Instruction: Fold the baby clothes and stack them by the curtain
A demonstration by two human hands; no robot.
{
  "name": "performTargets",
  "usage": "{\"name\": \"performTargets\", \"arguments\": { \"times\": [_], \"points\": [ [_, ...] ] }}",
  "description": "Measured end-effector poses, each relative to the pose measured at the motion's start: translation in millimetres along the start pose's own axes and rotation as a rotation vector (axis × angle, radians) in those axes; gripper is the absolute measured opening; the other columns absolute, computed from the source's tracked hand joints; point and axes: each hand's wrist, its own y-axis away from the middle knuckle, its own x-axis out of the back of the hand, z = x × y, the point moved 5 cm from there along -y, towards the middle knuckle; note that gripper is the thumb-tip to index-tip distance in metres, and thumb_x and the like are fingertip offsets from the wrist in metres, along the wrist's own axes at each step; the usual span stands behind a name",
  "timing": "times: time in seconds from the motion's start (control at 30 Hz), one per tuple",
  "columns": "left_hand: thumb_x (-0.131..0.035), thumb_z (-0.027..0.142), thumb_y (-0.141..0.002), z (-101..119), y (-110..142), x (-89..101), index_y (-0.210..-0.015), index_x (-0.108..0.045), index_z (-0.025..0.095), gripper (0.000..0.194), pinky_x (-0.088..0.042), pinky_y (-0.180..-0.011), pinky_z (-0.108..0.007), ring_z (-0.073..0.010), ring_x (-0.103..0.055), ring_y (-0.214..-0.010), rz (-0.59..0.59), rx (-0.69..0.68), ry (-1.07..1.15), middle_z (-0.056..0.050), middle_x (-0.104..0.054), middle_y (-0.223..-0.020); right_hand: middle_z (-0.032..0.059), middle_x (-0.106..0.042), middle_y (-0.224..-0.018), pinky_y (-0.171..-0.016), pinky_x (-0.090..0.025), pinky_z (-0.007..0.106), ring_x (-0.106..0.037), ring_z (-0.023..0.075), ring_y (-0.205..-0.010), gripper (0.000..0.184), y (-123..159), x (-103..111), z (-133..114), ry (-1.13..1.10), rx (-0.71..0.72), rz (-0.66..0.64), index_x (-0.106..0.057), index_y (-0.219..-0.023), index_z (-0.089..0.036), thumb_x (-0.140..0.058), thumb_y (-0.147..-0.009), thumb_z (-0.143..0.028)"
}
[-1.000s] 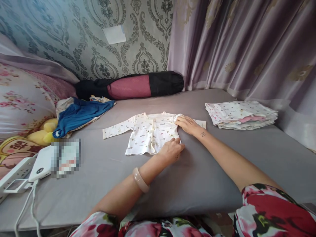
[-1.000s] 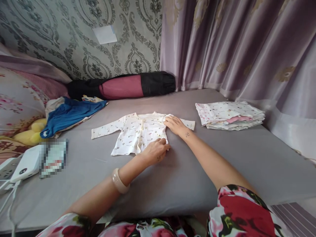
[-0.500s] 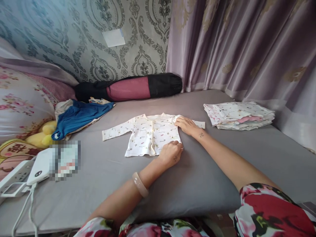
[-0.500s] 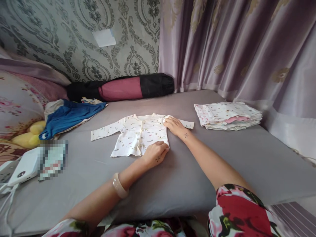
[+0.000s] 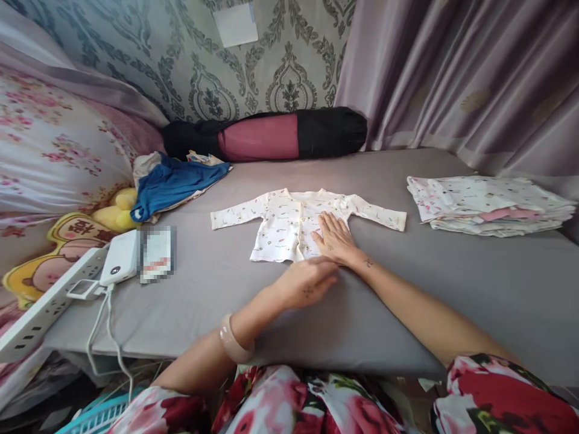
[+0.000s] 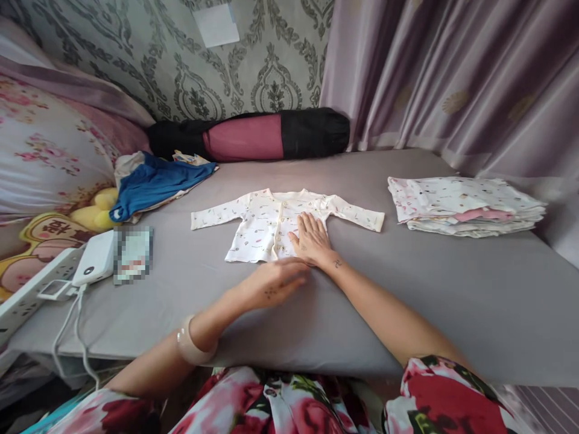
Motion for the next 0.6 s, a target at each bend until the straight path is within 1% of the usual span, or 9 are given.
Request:
{"name": "performTargets", "arguments": {
  "times": [0.07, 0.13, 0.17, 0.2, 0.27, 0.33, 0.4, 0.47, 0.6],
  "points": [
    [-0.041, 0.028, -0.097, -32.9, 19.8, 20.8, -0.111, -0.061, 0.020, 0.026, -0.049, -0.092, -0.032, -0.0198, -0.062, -0.104, 0.189, 0.177, 0.006, -0.009, -0.065, -0.112, 0.0167, -0.019, -0.160, -0.121, -0.010, 0.046, -0.013, 0.0278, -0.148, 0.069, 1.6, -1.7, -0.1, 0.012, 0.004, 0.012, -0.026, -0.151, -0.003, -0.023, -0.099, -0.048],
    [-0.045, 0.028, -0.094, -69.8, 44.7, 43.2, -0.108, -0.063, 0.019, 0.025, -0.050, -0.089, -0.035, -0.0223, -0.062, -0.101, 0.403, 0.425, -0.080, -0.011, -0.065, -0.111, 0.0159, -0.020, -0.160, -0.120, -0.011, 0.046, -0.014, 0.0273, -0.148, 0.069, 2.6, -1.1, 0.8, 0.013, 0.005, 0.028, -0.028, -0.151, -0.005, -0.022, -0.099, -0.049],
    [-0.046, 0.028, -0.093, -86.1, 58.1, 54.2, -0.108, -0.063, 0.018, 0.025, -0.048, -0.090, -0.038, -0.0238, -0.062, -0.101, 0.502, 0.546, -0.147, -0.012, -0.065, -0.111, 0.0157, -0.020, -0.160, -0.120, -0.012, 0.046, -0.014, 0.0273, -0.148, 0.069, 2.9, -0.7, 0.9, 0.014, 0.008, 0.035, -0.029, -0.151, -0.006, -0.021, -0.099, -0.049],
    [-0.047, 0.028, -0.091, -101.0, 70.1, 62.5, -0.109, -0.063, 0.017, 0.026, -0.047, -0.091, -0.039, -0.0248, -0.062, -0.100, 0.550, 0.665, -0.185, -0.013, -0.065, -0.109, 0.0157, -0.021, -0.159, -0.120, -0.013, 0.046, -0.015, 0.0274, -0.148, 0.068, 3.2, -0.2, 0.8, 0.018, 0.013, 0.045, -0.030, -0.150, -0.006, -0.021, -0.099, -0.049],
    [-0.049, 0.028, -0.089, -125.6, 88.0, 70.2, -0.106, -0.064, 0.016, 0.026, -0.048, -0.084, -0.037, -0.0250, -0.064, -0.093, 0.510, 0.870, -0.144, -0.011, -0.068, -0.098, 0.0159, -0.023, -0.159, -0.120, -0.013, 0.047, -0.016, 0.0276, -0.148, 0.067, 3.8, 0.3, 0.2, 0.027, 0.025, 0.066, -0.031, -0.150, -0.006, -0.020, -0.099, -0.048],
    [-0.050, 0.029, -0.088, -137.9, 96.7, 71.6, -0.102, -0.065, 0.016, 0.024, -0.048, -0.077, -0.033, -0.0236, -0.064, -0.087, 0.437, 0.979, -0.058, -0.008, -0.070, -0.090, 0.0163, -0.024, -0.158, -0.120, -0.015, 0.047, -0.017, 0.0281, -0.147, 0.065, 4.2, 0.3, -0.1, 0.036, 0.029, 0.086, -0.032, -0.149, -0.007, -0.021, -0.099, -0.046],
    [-0.052, 0.031, -0.086, -139.7, 97.0, 69.5, -0.099, -0.064, 0.017, 0.023, -0.046, -0.070, -0.029, -0.0212, -0.065, -0.081, 0.398, 1.004, 0.027, -0.006, -0.070, -0.086, 0.0162, -0.026, -0.158, -0.119, -0.016, 0.048, -0.019, 0.0284, -0.147, 0.064, 4.2, 0.2, 0.1, 0.042, 0.031, 0.100, -0.033, -0.149, -0.008, -0.022, -0.098, -0.046],
    [-0.055, 0.034, -0.084, -136.7, 92.0, 64.7, -0.097, -0.063, 0.017, 0.023, -0.044, -0.063, -0.026, -0.0187, -0.063, -0.074, 0.382, 0.991, 0.112, -0.005, -0.070, -0.082, 0.0157, -0.027, -0.157, -0.119, -0.018, 0.049, -0.021, 0.0287, -0.146, 0.063, 4.1, 0.3, 0.2, 0.043, 0.033, 0.111, -0.034, -0.149, -0.009, -0.023, -0.098, -0.046],
    [-0.063, 0.043, -0.076, -134.0, 82.9, 55.3, -0.090, -0.061, 0.017, 0.029, -0.037, -0.052, -0.024, -0.0147, -0.057, -0.060, 0.367, 1.013, 0.275, -0.001, -0.066, -0.070, 0.0159, -0.028, -0.157, -0.119, -0.018, 0.048, -0.022, 0.0291, -0.146, 0.063, 4.1, 0.4, 0.1, 0.043, 0.033, 0.117, -0.036, -0.148, -0.009, -0.023, -0.098, -0.046]
  ]
}}
